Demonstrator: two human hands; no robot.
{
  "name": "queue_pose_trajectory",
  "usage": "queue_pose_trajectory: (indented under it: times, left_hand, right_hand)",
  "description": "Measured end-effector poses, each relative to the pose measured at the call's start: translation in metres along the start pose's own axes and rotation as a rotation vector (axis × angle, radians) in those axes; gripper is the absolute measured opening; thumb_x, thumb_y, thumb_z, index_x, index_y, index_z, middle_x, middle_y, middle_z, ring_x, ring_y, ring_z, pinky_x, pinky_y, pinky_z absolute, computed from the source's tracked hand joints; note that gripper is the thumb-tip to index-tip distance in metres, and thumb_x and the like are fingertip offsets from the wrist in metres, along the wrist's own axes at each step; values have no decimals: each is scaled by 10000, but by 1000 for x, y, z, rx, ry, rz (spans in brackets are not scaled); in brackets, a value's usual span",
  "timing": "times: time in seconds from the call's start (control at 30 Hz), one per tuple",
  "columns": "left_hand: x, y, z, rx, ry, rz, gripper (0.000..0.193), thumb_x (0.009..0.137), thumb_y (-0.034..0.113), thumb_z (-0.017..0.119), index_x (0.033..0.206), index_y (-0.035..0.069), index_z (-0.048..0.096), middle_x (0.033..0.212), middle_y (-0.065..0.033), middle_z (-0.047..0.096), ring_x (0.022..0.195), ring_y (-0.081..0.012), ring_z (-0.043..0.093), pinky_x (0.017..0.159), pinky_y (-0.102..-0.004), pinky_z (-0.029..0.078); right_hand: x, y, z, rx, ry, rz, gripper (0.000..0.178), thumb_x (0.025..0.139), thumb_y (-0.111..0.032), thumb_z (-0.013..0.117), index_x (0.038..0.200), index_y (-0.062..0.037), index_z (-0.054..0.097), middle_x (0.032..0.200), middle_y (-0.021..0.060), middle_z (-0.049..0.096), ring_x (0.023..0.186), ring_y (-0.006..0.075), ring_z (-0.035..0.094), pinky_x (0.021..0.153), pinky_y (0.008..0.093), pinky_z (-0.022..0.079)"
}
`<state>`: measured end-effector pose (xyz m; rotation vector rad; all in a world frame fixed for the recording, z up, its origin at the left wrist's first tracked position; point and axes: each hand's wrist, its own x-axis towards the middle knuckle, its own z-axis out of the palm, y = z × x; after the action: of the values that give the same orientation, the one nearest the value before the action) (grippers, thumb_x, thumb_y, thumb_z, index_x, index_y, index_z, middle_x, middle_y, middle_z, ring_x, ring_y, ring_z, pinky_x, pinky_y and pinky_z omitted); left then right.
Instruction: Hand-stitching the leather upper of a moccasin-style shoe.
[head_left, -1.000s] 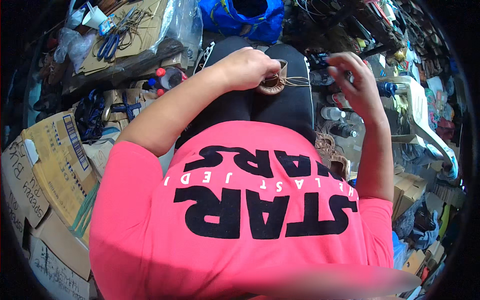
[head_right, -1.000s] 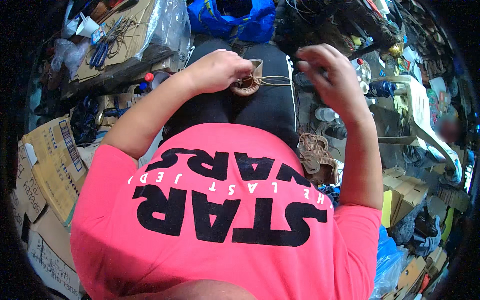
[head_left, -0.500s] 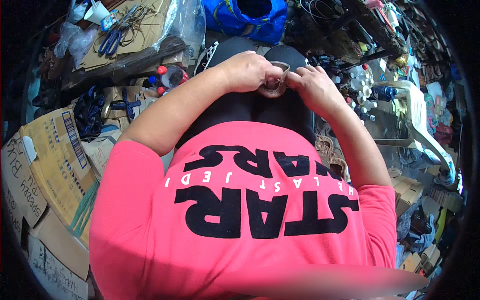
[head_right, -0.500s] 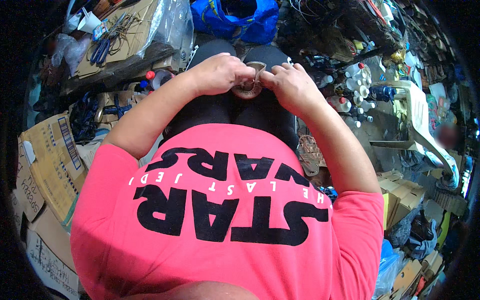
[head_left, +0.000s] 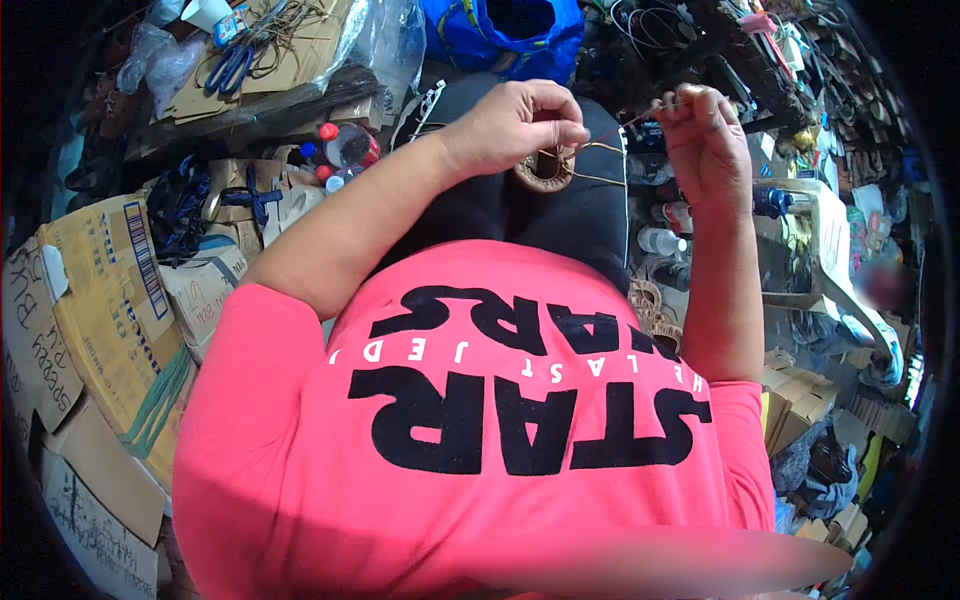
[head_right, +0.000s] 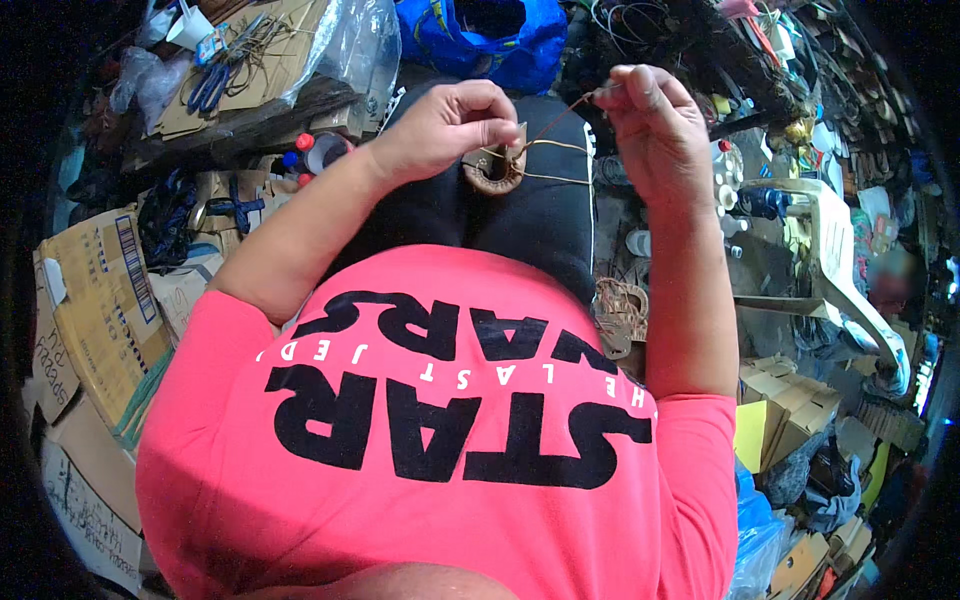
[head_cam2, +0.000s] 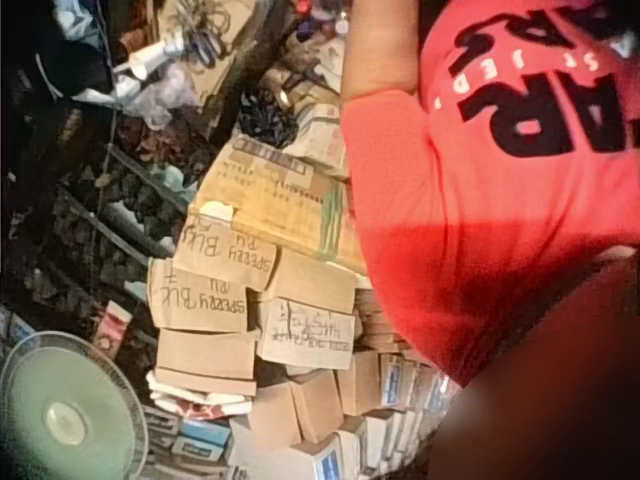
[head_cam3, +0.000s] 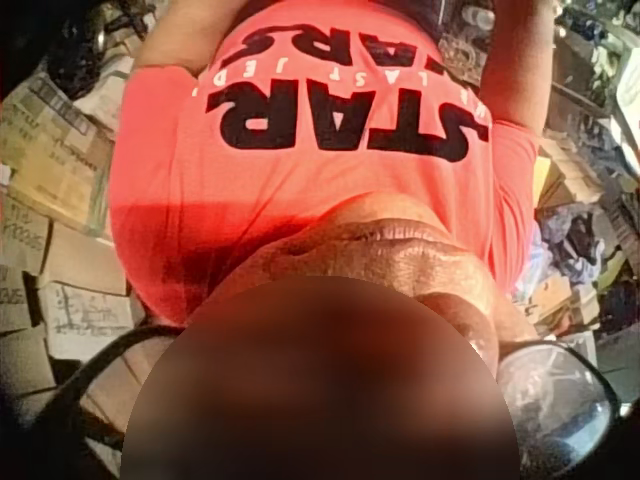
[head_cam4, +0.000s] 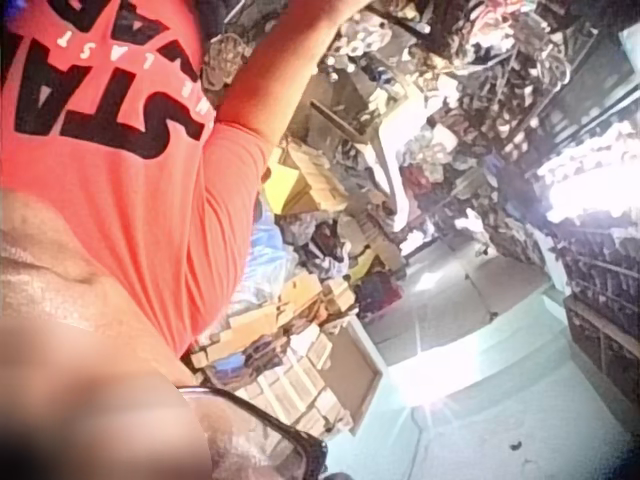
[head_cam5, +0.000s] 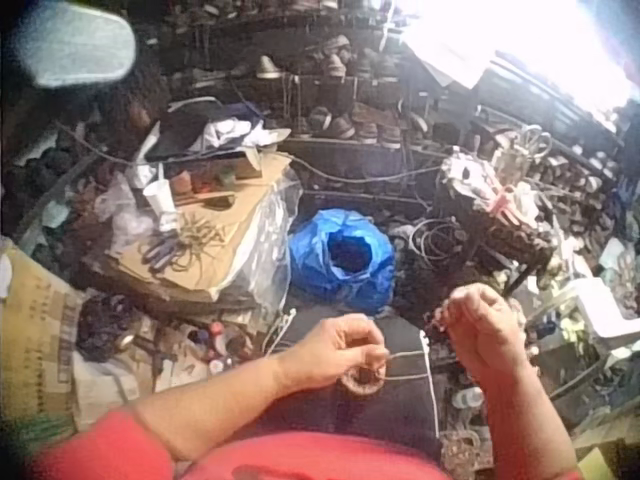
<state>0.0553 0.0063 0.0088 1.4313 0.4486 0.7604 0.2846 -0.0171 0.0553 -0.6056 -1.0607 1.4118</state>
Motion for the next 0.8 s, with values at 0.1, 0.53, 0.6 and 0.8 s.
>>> queue_pose_trajectory:
  times: [0.1, 0.53, 0.6, 0.8]
  left_hand:
    - [-4, -16, 15, -521, 118, -45, 144, 923, 198, 538, 879, 61, 545, 765, -49, 599, 798, -168, 611, 778, -308, 485]
    - [-71, 20, -45, 839, -43, -8, 137, 799, 164, 680, 856, 47, 637, 805, -43, 611, 767, -141, 587, 684, -286, 465]
    - [-90, 21, -93, 1099, 105, -38, 148, 788, 160, 674, 859, 31, 653, 826, -88, 633, 788, -195, 605, 710, -311, 471]
    - [-196, 86, -263, 1806, 768, -869, 258, 832, 242, 593, 955, 19, 634, 907, -202, 641, 826, -379, 610, 746, -410, 481]
  right_hand:
    - [0, -14, 60, 262, 367, 159, 273, 973, -316, 425, 909, -80, 547, 738, 54, 568, 710, 173, 537, 751, 316, 437]
    - [-26, -40, -5, -1096, -372, 874, 236, 897, -195, 566, 1041, -18, 626, 841, -7, 612, 711, 91, 515, 659, 259, 440]
    - [-36, -52, -44, -1284, -300, 882, 263, 889, -208, 575, 1055, -9, 616, 862, 41, 636, 754, 123, 549, 719, 270, 448]
    - [-235, -185, -337, -2458, 665, 395, 424, 790, -193, 652, 1203, -136, 573, 1113, 181, 617, 1038, 308, 589, 900, 412, 433]
